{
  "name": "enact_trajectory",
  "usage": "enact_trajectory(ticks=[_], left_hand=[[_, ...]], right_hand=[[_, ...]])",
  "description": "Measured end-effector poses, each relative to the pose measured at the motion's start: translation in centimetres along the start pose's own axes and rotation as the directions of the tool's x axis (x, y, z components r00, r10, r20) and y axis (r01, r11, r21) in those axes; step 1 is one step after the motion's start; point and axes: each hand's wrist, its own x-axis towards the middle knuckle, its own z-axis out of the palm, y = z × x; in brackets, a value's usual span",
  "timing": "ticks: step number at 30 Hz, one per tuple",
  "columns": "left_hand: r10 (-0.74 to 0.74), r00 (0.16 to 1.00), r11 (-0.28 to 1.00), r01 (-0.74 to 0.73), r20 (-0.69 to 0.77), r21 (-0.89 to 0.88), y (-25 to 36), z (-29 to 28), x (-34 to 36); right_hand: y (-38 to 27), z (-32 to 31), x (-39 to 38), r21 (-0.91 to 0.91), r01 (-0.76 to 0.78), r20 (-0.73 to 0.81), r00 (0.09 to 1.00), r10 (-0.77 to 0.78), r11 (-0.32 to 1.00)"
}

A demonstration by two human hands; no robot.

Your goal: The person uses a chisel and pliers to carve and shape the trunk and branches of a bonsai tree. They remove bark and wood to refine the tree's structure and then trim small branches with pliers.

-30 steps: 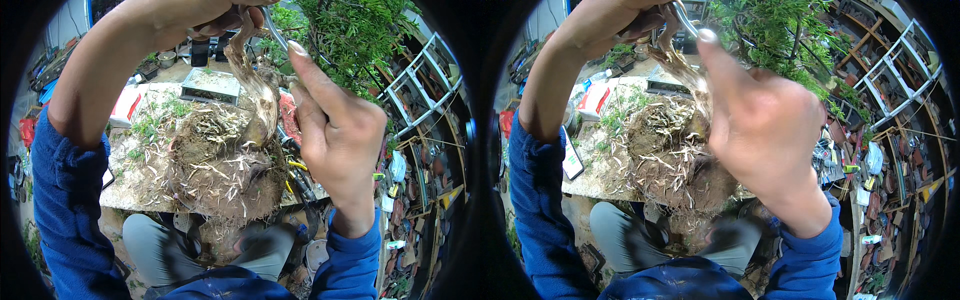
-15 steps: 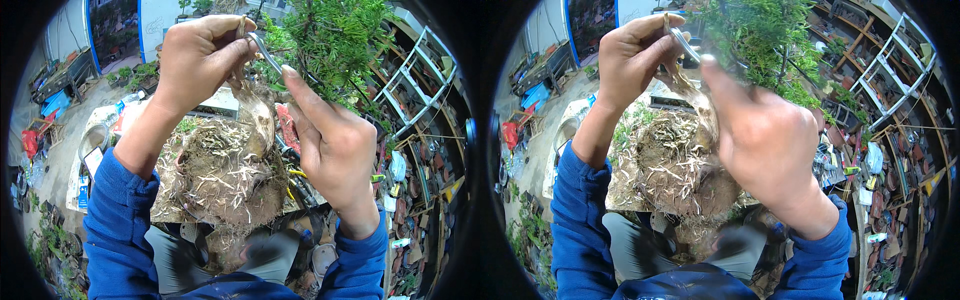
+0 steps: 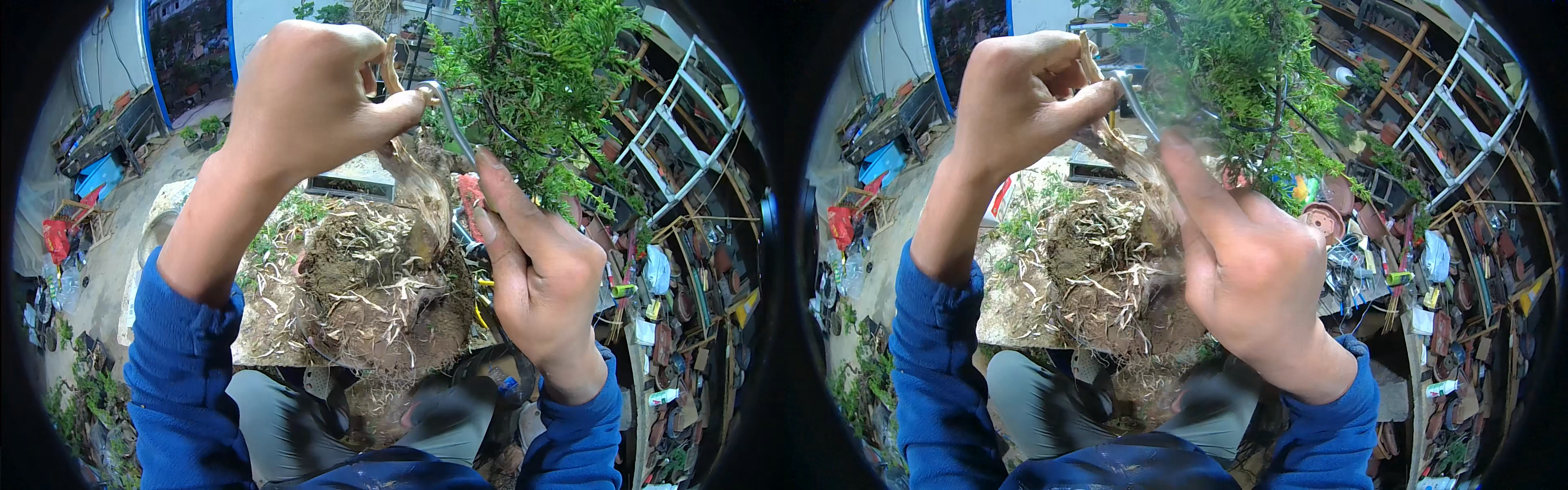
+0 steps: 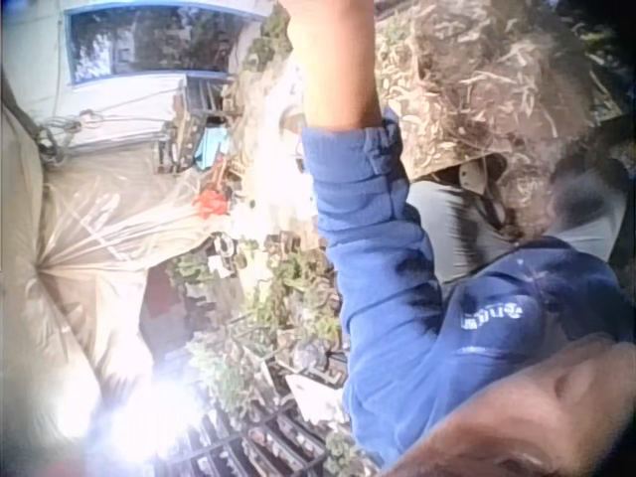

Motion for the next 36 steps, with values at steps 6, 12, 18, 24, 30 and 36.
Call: enact_trajectory(ticks=[6, 12, 18, 24, 30, 36], left_hand=[[0.043, 0.944, 0.973, 0.035, -0.328, 0.227, 4.2, 0.7, -2.3], [0.172, 0.907, 0.984, -0.137, -0.385, 0.116, 4.3, 2.2, -3.9], [-0.016, 0.893, 0.998, -0.016, -0.449, -0.066, 3.4, 2.5, -3.9], [0.018, 0.857, 1.0, -0.019, -0.516, 0.004, 3.3, 4.2, -2.9], [0.033, 0.908, 0.999, -0.036, -0.417, 0.002, 3.8, 3.3, -3.3], [0.078, 0.959, 0.994, -0.094, -0.273, -0.048, 6.4, 0.3, -6.7]], right_hand=[[0.1, -0.3, -0.5, 0.095, -0.021, 0.035, 0.999, 0.018, 0.995], [0.7, 0.6, -2.1, 0.276, -0.04, 0.019, 0.999, 0.036, 0.96], [1.3, 2.7, -2.9, 0.408, 0.04, -0.182, 0.983, 0.038, 0.912], [1.4, 2.7, -3.7, 0.429, -0.003, -0.196, 0.976, 0.096, 0.903], [1.9, 3.3, -4.7, 0.446, -0.044, -0.158, 0.979, 0.127, 0.894], [2.1, 5.0, -4.4, 0.498, -0.059, -0.172, 0.971, 0.166, 0.865]])
